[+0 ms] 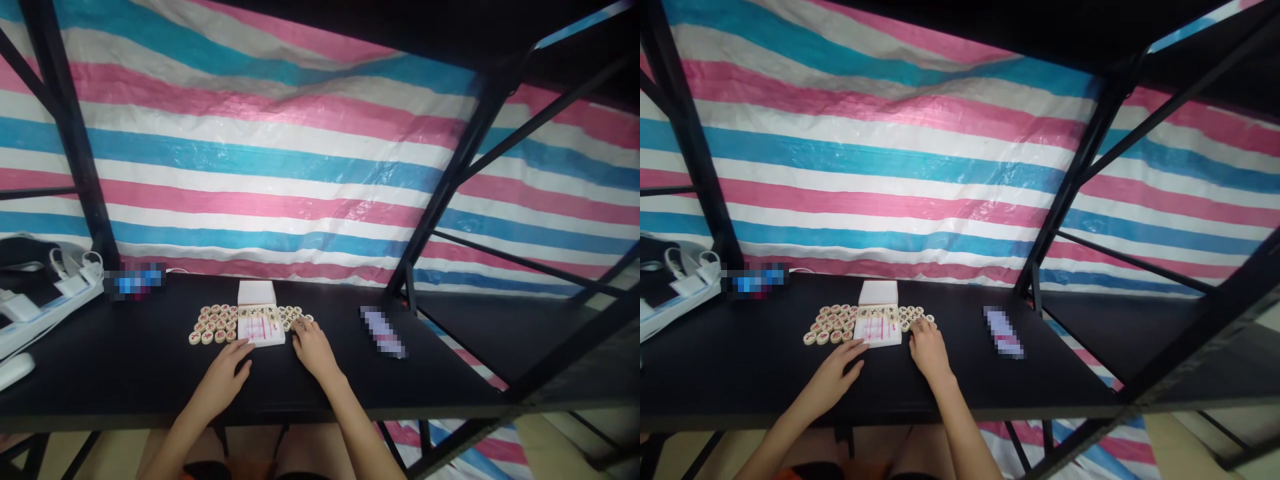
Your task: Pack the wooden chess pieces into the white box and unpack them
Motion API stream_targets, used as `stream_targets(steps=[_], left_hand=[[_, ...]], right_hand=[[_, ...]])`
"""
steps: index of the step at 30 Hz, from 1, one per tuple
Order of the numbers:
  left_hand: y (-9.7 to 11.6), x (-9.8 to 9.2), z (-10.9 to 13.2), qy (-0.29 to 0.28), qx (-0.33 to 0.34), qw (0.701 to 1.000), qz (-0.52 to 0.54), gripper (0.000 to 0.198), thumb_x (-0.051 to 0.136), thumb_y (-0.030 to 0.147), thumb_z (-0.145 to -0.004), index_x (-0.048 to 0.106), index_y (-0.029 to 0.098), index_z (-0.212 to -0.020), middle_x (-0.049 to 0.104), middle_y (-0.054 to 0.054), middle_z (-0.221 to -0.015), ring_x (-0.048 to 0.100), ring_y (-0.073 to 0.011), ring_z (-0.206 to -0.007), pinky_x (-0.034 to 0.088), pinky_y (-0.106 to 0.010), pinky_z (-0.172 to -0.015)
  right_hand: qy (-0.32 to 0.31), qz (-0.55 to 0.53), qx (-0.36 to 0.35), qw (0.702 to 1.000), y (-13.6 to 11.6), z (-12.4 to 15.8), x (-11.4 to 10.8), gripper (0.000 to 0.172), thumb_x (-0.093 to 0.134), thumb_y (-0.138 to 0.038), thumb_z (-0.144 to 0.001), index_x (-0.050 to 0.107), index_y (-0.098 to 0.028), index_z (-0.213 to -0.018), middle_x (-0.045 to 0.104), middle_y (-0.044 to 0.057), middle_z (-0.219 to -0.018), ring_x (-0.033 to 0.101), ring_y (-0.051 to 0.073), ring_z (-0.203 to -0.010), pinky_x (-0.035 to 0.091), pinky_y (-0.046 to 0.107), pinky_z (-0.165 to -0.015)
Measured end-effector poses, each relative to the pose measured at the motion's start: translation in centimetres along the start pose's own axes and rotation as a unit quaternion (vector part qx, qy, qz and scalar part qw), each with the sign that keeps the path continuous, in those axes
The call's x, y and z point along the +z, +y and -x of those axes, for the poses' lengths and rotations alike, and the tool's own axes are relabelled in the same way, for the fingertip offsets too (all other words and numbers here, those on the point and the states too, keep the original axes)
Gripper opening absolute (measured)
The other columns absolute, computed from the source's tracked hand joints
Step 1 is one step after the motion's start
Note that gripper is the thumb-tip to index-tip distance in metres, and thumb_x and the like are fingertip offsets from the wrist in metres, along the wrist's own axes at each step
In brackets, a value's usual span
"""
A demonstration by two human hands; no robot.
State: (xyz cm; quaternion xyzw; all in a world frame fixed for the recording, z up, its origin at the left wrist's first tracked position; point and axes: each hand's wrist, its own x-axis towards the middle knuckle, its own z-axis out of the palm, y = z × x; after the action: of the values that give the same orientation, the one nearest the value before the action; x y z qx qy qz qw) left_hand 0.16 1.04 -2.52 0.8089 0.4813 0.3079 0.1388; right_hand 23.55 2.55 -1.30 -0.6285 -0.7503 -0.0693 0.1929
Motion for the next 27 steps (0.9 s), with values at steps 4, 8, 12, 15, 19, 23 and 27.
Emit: stream_targets(steps=[4, 8, 12, 15, 19, 23, 27], left_hand=[[0.1, -0.1, 0.0, 0.001, -0.005, 1.0, 0.008, 0.034, 0.046, 0.022, -0.085, 0.063, 0.021, -0.114, 0.057, -0.009, -0.126, 0.054, -0.0231, -0.116, 0.041, -0.039, -0.101], [0.0, -0.1, 0.2, 0.016, 0.008, 0.999, 0.028, 0.031, 0.046, 0.021, -0.085, 0.063, 0.022, -0.111, 0.053, -0.008, -0.128, 0.054, -0.0224, -0.114, 0.042, -0.037, -0.1], [0.5, -0.5, 0.3, 0.006, 0.005, 0.998, 0.066, 0.028, 0.044, 0.022, -0.086, 0.064, 0.021, -0.105, 0.058, -0.008, -0.112, 0.062, -0.0189, -0.093, 0.049, -0.032, -0.087], [1.1, -1.0, 0.2, -0.005, -0.004, 0.996, 0.092, 0.025, 0.045, 0.024, -0.086, 0.065, 0.019, -0.101, 0.061, -0.006, -0.1, 0.061, -0.0164, -0.078, 0.05, -0.029, -0.078], [1.7, -1.5, 0.2, -0.035, -0.017, 0.993, 0.111, 0.024, 0.047, 0.03, -0.087, 0.066, 0.02, -0.098, 0.064, -0.005, -0.09, 0.061, -0.0169, -0.075, 0.048, -0.027, -0.074], [1.6, -1.5, 0.2, -0.064, -0.028, 0.99, 0.121, 0.024, 0.05, 0.032, -0.084, 0.068, 0.021, -0.095, 0.069, -0.003, -0.084, 0.062, -0.0179, -0.075, 0.047, -0.026, -0.073], [1.1, -1.3, 0.2, -0.066, -0.033, 0.987, 0.142, 0.027, 0.051, 0.03, -0.081, 0.069, 0.021, -0.1, 0.071, -0.004, -0.09, 0.063, -0.0176, -0.075, 0.047, -0.025, -0.074]], right_hand=[[0.013, 0.002, 0.01, 1.0, -0.4, 0.1, -0.4, 0.022, 0.048, -0.014, -0.084, 0.064, -0.02, -0.099, 0.058, 0.009, -0.112, 0.05, 0.023, -0.102, 0.041, 0.033, -0.088], [0.008, -0.035, 0.028, 0.999, -0.6, 2.1, -1.0, 0.017, 0.047, -0.013, -0.084, 0.062, -0.02, -0.089, 0.061, 0.008, -0.099, 0.053, 0.022, -0.094, 0.042, 0.032, -0.081], [0.009, -0.129, 0.036, 0.991, -1.8, 3.4, -1.6, 0.016, 0.048, -0.011, -0.082, 0.059, -0.02, -0.088, 0.061, 0.005, -0.088, 0.055, 0.021, -0.084, 0.044, 0.032, -0.078], [0.018, -0.268, 0.001, 0.963, -3.5, 3.5, -1.7, 0.022, 0.051, -0.01, -0.079, 0.058, -0.021, -0.097, 0.059, 0.005, -0.094, 0.056, 0.018, -0.087, 0.045, 0.029, -0.079], [-0.021, -0.404, -0.041, 0.914, -6.0, 3.3, -1.2, 0.026, 0.058, -0.013, -0.076, 0.059, -0.021, -0.101, 0.058, 0.002, -0.094, 0.058, 0.014, -0.079, 0.047, 0.022, -0.068], [-0.023, -0.416, -0.058, 0.907, -6.9, 3.4, -0.6, 0.017, 0.06, -0.016, -0.077, 0.063, -0.021, -0.093, 0.057, 0.001, -0.087, 0.057, 0.013, -0.078, 0.046, 0.023, -0.07], [-0.022, -0.428, -0.035, 0.903, -6.6, 3.4, -0.2, 0.019, 0.062, -0.014, -0.075, 0.063, -0.021, -0.092, 0.059, 0.001, -0.088, 0.058, 0.012, -0.075, 0.046, 0.021, -0.066]])
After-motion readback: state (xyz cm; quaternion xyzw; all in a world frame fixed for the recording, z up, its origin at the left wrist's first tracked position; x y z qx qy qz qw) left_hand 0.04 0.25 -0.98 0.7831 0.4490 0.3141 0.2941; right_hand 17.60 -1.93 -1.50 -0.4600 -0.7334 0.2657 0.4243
